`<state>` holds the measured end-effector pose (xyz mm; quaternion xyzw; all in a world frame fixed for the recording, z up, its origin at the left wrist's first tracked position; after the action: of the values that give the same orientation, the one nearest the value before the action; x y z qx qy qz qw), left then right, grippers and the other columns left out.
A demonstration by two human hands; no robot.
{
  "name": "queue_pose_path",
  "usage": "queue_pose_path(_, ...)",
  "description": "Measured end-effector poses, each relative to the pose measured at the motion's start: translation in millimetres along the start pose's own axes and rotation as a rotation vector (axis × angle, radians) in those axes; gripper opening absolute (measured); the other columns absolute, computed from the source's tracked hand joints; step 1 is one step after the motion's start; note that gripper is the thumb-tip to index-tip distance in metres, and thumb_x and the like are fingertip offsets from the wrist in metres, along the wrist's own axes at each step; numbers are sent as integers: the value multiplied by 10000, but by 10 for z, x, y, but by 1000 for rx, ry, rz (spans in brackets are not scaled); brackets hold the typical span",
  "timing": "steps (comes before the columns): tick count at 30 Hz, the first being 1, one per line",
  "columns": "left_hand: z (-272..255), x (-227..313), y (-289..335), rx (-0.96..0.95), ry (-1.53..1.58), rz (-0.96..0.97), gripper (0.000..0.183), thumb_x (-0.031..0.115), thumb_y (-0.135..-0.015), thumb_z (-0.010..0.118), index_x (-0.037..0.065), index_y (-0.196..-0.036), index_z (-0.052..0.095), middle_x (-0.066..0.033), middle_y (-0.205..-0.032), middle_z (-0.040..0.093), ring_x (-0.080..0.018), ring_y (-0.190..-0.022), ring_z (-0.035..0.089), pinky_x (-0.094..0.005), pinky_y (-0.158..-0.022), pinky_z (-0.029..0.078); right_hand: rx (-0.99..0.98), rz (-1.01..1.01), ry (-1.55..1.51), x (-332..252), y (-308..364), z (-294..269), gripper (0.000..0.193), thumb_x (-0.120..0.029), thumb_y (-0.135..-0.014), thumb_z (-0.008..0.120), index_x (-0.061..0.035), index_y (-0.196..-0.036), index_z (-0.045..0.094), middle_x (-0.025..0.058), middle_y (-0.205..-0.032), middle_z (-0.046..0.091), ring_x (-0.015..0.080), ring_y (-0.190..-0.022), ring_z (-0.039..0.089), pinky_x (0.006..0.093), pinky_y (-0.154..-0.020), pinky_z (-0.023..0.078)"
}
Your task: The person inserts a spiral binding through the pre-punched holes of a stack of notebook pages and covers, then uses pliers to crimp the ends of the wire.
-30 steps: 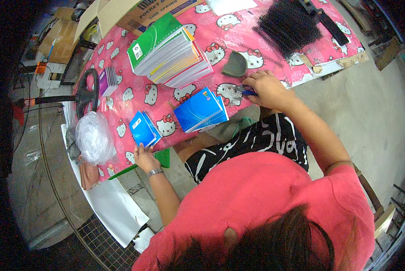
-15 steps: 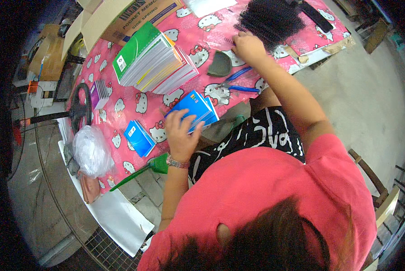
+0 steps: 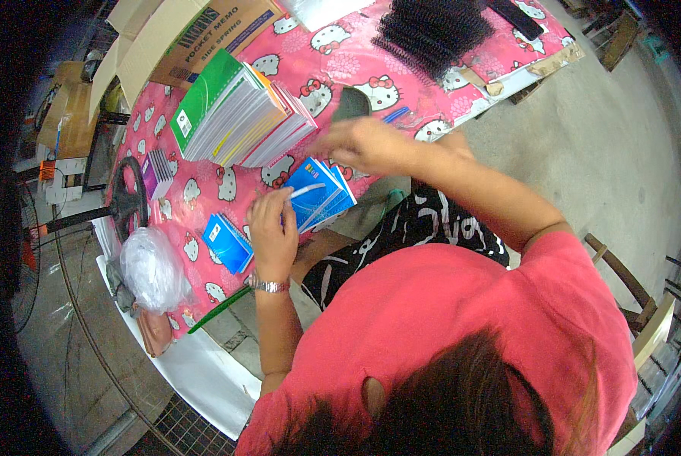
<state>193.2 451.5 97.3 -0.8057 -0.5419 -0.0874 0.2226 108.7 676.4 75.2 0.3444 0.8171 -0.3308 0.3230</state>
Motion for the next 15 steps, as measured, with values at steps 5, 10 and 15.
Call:
queue_pose_path(5, 117, -41, -108, 93, -112, 19, 187, 167, -869, 562, 70, -1026, 592, -90, -963, 630, -285, -931, 566, -459, -941, 361, -88, -24, -170, -184, -11, 140, 280, -134, -801, 656, -66, -1073, 657, 121, -1002, 671, 310, -945, 623, 426, -850, 486)
queue_pose_path(10, 135, -13, -97, 122, -105, 13, 184, 216, -878, 601, 77, -998, 607, -84, -945, 635, -290, -924, 563, -434, -898, 352, -45, -162, -4, -188, -52, 239, 223, -113, -791, 670, -62, -1008, 653, 110, -951, 641, 305, -902, 613, 414, -798, 493)
queue_pose_path(15, 177, -32, -74, 127, -108, 3, 183, 231, -880, 611, 83, -988, 613, -76, -941, 639, -281, -922, 564, -428, -886, 352, 1, -141, -130, -237, -13, 279, 230, -119, -791, 676, -65, -1012, 646, 127, -914, 599, 322, -912, 600, 425, -786, 485)
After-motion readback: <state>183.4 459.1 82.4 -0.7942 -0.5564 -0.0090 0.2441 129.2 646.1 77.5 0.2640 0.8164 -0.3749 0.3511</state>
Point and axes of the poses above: each hand's wrist, its own y-axis away from the middle knuckle, its own z-axis out of the palm, x = y × z, the point moved 2 cm from there along -y, towards the middle knuckle
